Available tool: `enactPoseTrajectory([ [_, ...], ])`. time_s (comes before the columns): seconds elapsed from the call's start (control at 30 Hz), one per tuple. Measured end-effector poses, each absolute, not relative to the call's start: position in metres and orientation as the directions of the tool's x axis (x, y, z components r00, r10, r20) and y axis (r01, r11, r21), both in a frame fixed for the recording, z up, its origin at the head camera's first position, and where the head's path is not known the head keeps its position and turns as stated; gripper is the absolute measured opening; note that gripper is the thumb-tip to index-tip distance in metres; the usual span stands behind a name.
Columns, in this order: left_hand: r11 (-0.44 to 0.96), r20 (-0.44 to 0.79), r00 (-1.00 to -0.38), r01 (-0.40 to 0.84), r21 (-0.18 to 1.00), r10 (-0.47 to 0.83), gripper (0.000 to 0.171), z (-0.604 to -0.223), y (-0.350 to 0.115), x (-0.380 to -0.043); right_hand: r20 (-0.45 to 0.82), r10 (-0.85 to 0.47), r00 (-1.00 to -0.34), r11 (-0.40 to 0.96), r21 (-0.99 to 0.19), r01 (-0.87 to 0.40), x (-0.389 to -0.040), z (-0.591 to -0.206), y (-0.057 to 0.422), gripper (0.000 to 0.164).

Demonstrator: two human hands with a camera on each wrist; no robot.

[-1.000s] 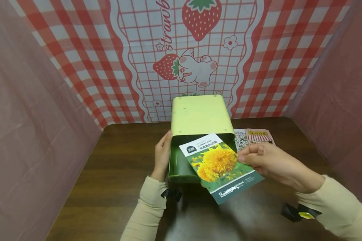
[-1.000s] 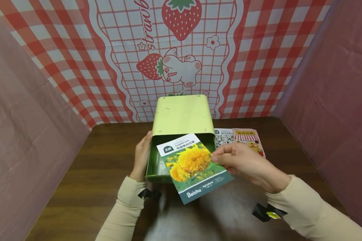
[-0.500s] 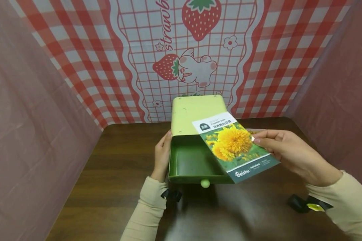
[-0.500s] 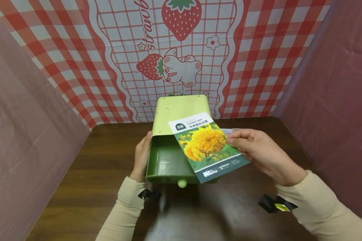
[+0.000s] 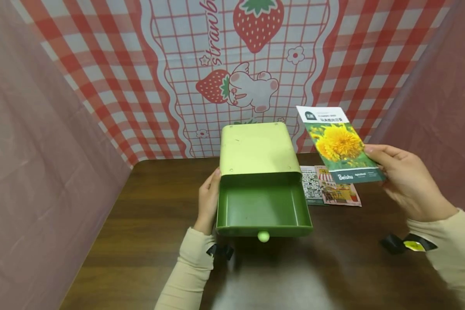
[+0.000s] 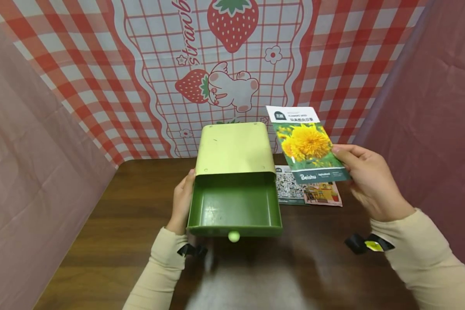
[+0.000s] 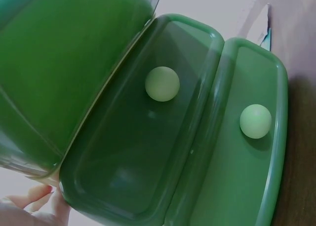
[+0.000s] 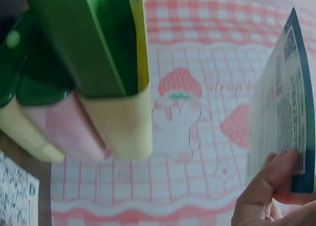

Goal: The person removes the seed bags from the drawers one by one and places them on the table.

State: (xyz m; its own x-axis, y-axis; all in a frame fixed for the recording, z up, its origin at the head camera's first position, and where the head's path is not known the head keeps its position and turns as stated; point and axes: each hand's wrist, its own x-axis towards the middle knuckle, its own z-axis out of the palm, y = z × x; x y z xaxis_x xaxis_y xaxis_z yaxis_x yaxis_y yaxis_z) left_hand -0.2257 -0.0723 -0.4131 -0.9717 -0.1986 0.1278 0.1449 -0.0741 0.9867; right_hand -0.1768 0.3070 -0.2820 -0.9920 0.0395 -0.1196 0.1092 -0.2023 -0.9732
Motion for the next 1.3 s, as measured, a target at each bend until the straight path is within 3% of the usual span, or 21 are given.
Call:
enactPoseTrajectory([
  [0.2,-0.079,0.128,-0.971,0.146,0.986,-0.202,0.046,-0.412,-0.072,-0.225,-0.084,0.230,-0.970,-0.369,-0.930,-0.007,-0.191,-0.292,0.324,0.013],
  [0.33,-0.064,0.138,-0.969,0.154,0.986,-0.204,0.046,-0.411,-0.072,-0.224,-0.100,0.346,-0.933,-0.373,-0.927,-0.038,-0.202,-0.301,0.338,0.016],
  [0.57,-0.034,0.142,-0.969,0.152,0.988,-0.203,0.048,-0.413,-0.074,-0.225,-0.143,0.467,-0.873,-0.415,-0.907,-0.074,-0.217,-0.318,0.358,0.005],
  [0.77,-0.048,0.126,-0.971,0.138,0.989,-0.202,0.049,-0.414,-0.074,-0.224,-0.195,0.617,-0.762,-0.310,-0.951,-0.008,-0.233,-0.340,0.372,0.007],
  [1.0,-0.051,0.134,-0.972,0.146,0.988,-0.191,0.048,-0.414,-0.074,-0.224,-0.289,0.699,-0.655,-0.334,-0.941,0.059,-0.250,-0.374,0.391,0.022],
  [1.3,-0.056,0.139,-0.972,0.153,0.987,-0.191,0.047,-0.414,-0.074,-0.224,-0.290,0.754,-0.589,-0.301,-0.950,0.082,-0.259,-0.411,0.399,0.024],
])
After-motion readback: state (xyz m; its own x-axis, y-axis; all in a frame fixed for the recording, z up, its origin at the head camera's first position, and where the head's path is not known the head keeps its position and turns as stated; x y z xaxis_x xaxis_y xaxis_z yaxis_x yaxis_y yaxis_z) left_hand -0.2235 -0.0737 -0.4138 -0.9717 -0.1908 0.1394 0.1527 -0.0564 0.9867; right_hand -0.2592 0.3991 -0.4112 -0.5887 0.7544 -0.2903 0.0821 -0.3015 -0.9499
